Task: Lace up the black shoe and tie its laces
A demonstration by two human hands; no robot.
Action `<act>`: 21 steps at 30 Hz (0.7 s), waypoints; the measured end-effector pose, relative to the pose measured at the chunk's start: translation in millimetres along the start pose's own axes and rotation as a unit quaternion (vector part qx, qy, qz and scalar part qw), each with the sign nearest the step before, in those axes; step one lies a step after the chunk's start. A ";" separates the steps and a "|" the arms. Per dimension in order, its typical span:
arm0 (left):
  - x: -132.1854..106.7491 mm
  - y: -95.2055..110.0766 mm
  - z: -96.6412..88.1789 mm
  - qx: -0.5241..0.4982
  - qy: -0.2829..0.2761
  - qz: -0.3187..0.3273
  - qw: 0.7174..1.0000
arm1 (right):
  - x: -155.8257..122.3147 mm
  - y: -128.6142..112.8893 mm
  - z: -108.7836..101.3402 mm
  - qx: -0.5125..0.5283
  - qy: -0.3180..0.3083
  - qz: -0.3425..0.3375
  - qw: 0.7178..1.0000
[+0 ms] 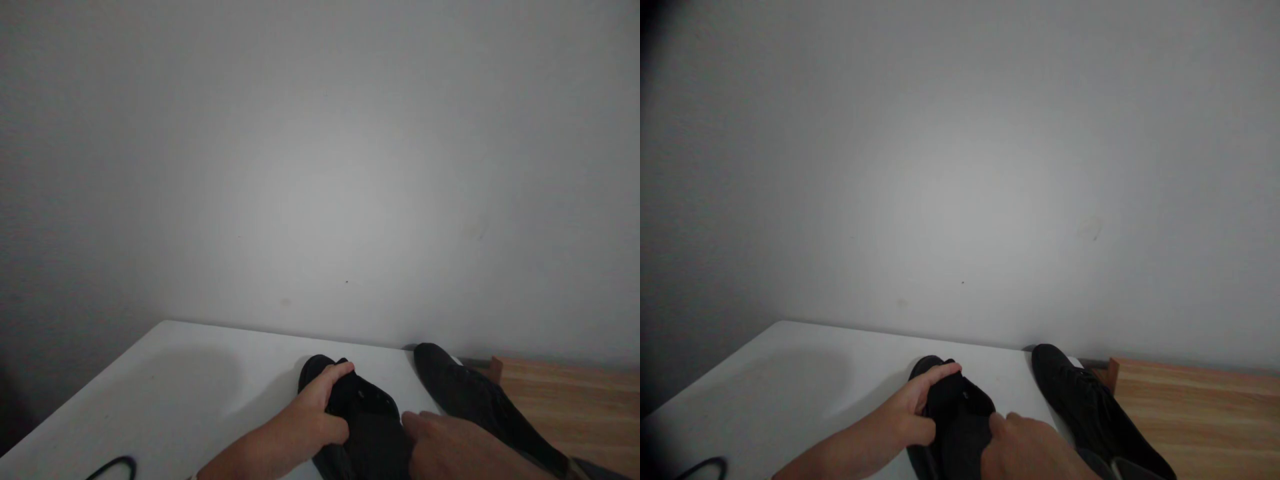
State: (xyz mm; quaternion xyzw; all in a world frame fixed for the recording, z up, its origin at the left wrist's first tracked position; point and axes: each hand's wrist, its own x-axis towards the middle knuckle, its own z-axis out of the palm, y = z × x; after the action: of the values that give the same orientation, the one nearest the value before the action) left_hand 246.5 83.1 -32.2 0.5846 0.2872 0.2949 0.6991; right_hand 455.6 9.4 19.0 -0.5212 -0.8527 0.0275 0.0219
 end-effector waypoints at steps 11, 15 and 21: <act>18.5 -25.3 -5.1 -0.016 0.006 0.002 1.000 | 49.7 -25.8 35.5 0.078 -0.010 0.055 0.995; 14.0 -21.2 -5.0 -0.004 0.006 0.009 1.000 | 58.7 -28.1 43.4 0.088 -0.016 0.077 0.993; 2.4 -10.6 -7.1 -0.003 -0.011 0.005 1.000 | 62.4 -28.2 48.3 0.072 -0.050 0.079 0.993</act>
State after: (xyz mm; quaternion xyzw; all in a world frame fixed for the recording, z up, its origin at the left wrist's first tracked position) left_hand 243.7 88.0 -43.8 0.5875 0.2756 0.2928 0.7023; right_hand 398.9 50.9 -26.7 -0.5817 -0.8049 0.1166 0.0147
